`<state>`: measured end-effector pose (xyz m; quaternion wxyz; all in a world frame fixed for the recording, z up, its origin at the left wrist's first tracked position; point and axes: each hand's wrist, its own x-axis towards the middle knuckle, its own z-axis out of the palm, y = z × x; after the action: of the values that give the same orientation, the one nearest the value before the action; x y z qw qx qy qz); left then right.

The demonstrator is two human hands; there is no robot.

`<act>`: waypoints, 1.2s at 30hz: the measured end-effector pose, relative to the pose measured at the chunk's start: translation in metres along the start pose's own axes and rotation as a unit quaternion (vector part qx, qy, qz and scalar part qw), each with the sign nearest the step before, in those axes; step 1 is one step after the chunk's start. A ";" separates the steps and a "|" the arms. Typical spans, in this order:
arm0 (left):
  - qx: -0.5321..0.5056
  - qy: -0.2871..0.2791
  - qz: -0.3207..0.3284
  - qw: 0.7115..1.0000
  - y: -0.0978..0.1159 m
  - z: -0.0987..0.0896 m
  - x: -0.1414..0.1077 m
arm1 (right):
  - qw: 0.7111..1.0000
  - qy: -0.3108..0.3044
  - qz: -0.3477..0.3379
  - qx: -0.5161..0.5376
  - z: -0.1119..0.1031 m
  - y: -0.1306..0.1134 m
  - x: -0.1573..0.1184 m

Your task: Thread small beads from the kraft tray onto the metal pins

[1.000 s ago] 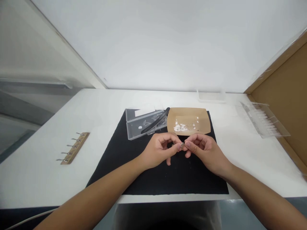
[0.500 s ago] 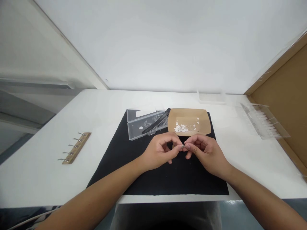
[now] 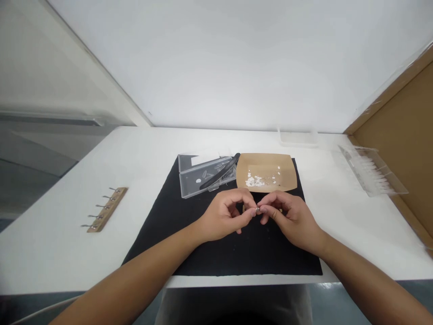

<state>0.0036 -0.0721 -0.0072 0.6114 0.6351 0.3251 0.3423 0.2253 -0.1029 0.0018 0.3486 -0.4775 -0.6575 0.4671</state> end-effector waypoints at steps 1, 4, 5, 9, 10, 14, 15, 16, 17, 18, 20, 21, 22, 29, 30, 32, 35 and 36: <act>0.001 -0.003 0.001 1.000 0.000 0.000 0.000 | 1.000 0.000 -0.006 -0.008 -0.001 0.000 0.000; 0.002 -0.015 0.002 1.000 0.000 -0.002 -0.001 | 0.999 0.000 -0.022 -0.027 -0.002 0.000 -0.001; 0.003 -0.018 0.002 1.000 0.000 -0.002 -0.001 | 0.999 0.000 -0.026 -0.030 -0.002 0.000 -0.001; 0.006 -0.028 0.002 1.000 -0.002 -0.004 -0.001 | 0.999 -0.003 -0.035 -0.040 -0.002 -0.002 0.000; 0.009 -0.029 0.003 1.000 -0.003 -0.005 -0.001 | 0.998 -0.001 -0.035 -0.044 -0.002 -0.002 0.000; 0.037 -0.026 0.027 0.999 -0.004 -0.006 0.001 | 0.997 0.009 -0.039 -0.063 -0.001 -0.003 0.000; 0.050 -0.020 0.037 0.998 -0.004 -0.006 0.001 | 0.997 0.013 -0.042 -0.068 -0.001 -0.004 0.000; 0.062 -0.015 0.045 0.997 -0.004 -0.006 0.001 | 0.996 0.018 -0.045 -0.075 -0.001 -0.004 0.000; 0.072 -0.011 0.051 0.996 -0.004 -0.005 0.002 | 0.995 0.023 -0.050 -0.084 -0.001 -0.004 0.000; 0.076 -0.010 0.054 0.996 -0.004 -0.005 0.002 | 0.994 0.027 -0.056 -0.095 -0.001 -0.003 0.000; 0.076 -0.014 0.053 0.996 -0.003 -0.005 0.002 | 0.990 0.030 -0.070 -0.121 -0.002 -0.003 0.000; 0.074 -0.016 0.052 0.996 -0.003 -0.005 0.001 | 0.988 0.031 -0.077 -0.134 -0.003 -0.003 0.000; 0.071 -0.017 0.050 0.996 -0.003 -0.005 0.001 | 0.986 0.030 -0.084 -0.144 -0.003 -0.002 0.000; -0.001 -0.057 -0.008 0.998 -0.003 -0.007 0.000 | 0.979 0.006 -0.138 -0.152 -0.009 0.003 0.003; -0.015 -0.063 -0.011 0.998 -0.003 -0.007 0.000 | 0.977 0.002 -0.147 -0.152 -0.010 0.004 0.003; -0.041 -0.077 -0.014 0.996 -0.001 -0.008 0.000 | 0.975 -0.003 -0.165 -0.152 -0.011 0.006 0.003; -0.067 -0.088 -0.019 0.994 0.000 -0.008 0.000 | 0.970 -0.005 -0.188 -0.154 -0.013 0.008 0.003; -0.073 -0.091 -0.023 0.993 0.001 -0.008 0.001 | 0.968 -0.006 -0.195 -0.155 -0.013 0.008 0.003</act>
<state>-0.0030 -0.0670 -0.0061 0.6909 0.6098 0.2567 0.2915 0.2390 -0.0958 -0.0013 0.3505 -0.3849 -0.8047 0.2854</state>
